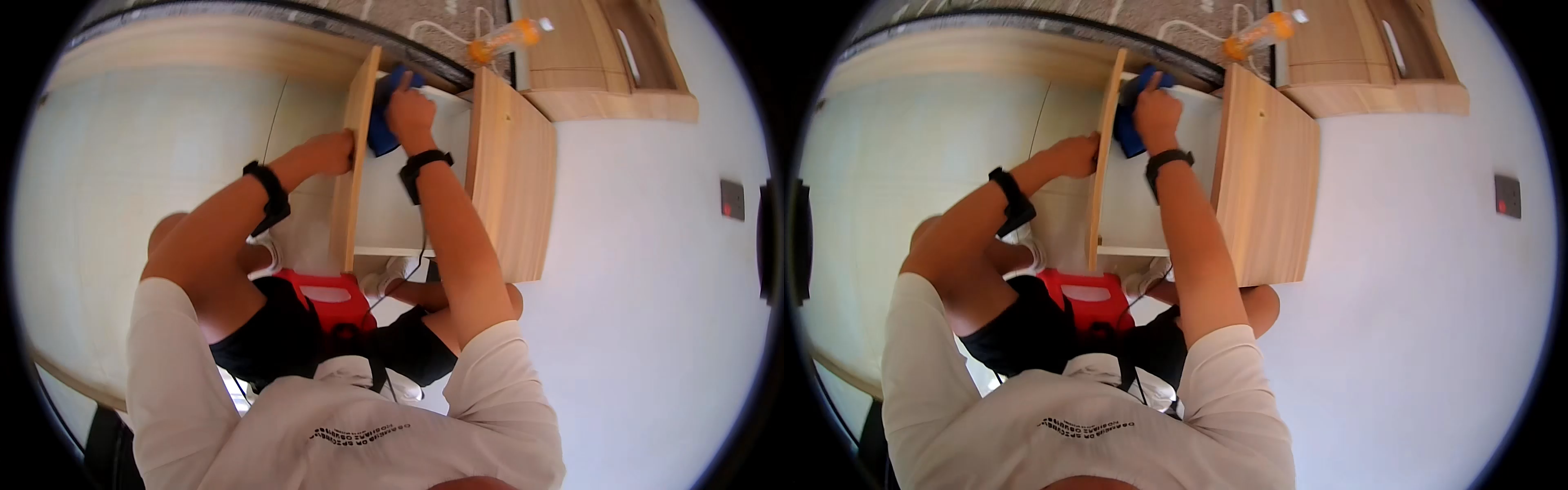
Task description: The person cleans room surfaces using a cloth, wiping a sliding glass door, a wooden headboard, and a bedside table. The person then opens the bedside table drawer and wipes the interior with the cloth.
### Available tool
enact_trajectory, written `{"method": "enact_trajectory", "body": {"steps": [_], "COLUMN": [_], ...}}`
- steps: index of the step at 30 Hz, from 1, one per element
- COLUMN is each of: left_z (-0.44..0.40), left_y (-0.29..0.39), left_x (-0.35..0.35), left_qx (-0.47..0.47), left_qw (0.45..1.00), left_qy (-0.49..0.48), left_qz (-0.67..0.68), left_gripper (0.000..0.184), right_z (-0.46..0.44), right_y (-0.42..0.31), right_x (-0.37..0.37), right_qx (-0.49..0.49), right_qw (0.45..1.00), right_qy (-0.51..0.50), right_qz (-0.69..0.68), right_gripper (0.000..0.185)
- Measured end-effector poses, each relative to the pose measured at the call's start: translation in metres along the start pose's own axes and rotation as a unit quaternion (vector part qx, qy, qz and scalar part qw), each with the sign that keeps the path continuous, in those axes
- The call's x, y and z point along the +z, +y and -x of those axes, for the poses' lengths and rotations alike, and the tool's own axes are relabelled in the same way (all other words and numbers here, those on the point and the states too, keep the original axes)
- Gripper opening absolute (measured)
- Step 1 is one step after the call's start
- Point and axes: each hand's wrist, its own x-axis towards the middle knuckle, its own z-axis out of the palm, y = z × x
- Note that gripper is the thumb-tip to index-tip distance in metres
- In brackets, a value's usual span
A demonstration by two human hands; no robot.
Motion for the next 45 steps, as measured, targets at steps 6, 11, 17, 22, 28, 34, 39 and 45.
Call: {"method": "enact_trajectory", "body": {"steps": [6,11,17,22,28,34,39,45], "left_z": [0.005,0.002,0.003,0.005,0.003,0.003,-0.002,-0.010], "left_y": [0.020,0.016,0.021,0.027,0.013,0.020,0.014,0.001], "left_x": [-0.014,-0.005,-0.012,-0.019,-0.007,-0.017,-0.009,0.000], "left_qx": [-0.105,-0.072,-0.057,-0.084,-0.038,-0.077,-0.067,-0.046], "left_qw": [0.992,0.996,0.997,0.993,0.998,0.994,0.996,0.997], "left_qy": [-0.064,-0.040,-0.042,-0.077,-0.026,-0.076,-0.061,-0.058], "left_qz": [0.033,-0.022,-0.032,-0.017,-0.040,-0.027,-0.005,0.017], "left_gripper": [0.053,0.051,0.048,0.047,0.047,0.050,0.053,0.050], "right_z": [-0.005,0.007,0.011,0.010,0.007,-0.024,0.036,0.053], "right_y": [0.041,0.022,0.042,0.056,0.048,0.096,0.023,0.003], "right_x": [0.005,-0.009,0.013,0.040,0.037,0.118,0.036,0.019], "right_qx": [0.109,0.112,0.132,0.277,0.324,0.384,0.316,0.171], "right_qw": [0.994,0.991,0.987,0.914,0.856,0.804,0.841,0.960], "right_qy": [0.013,0.020,0.071,0.164,0.230,0.264,0.184,-0.111], "right_qz": [0.028,-0.073,-0.050,-0.248,-0.332,-0.370,-0.399,-0.190], "right_gripper": [0.063,0.059,0.056,0.055,0.057,0.057,0.060,0.047]}}
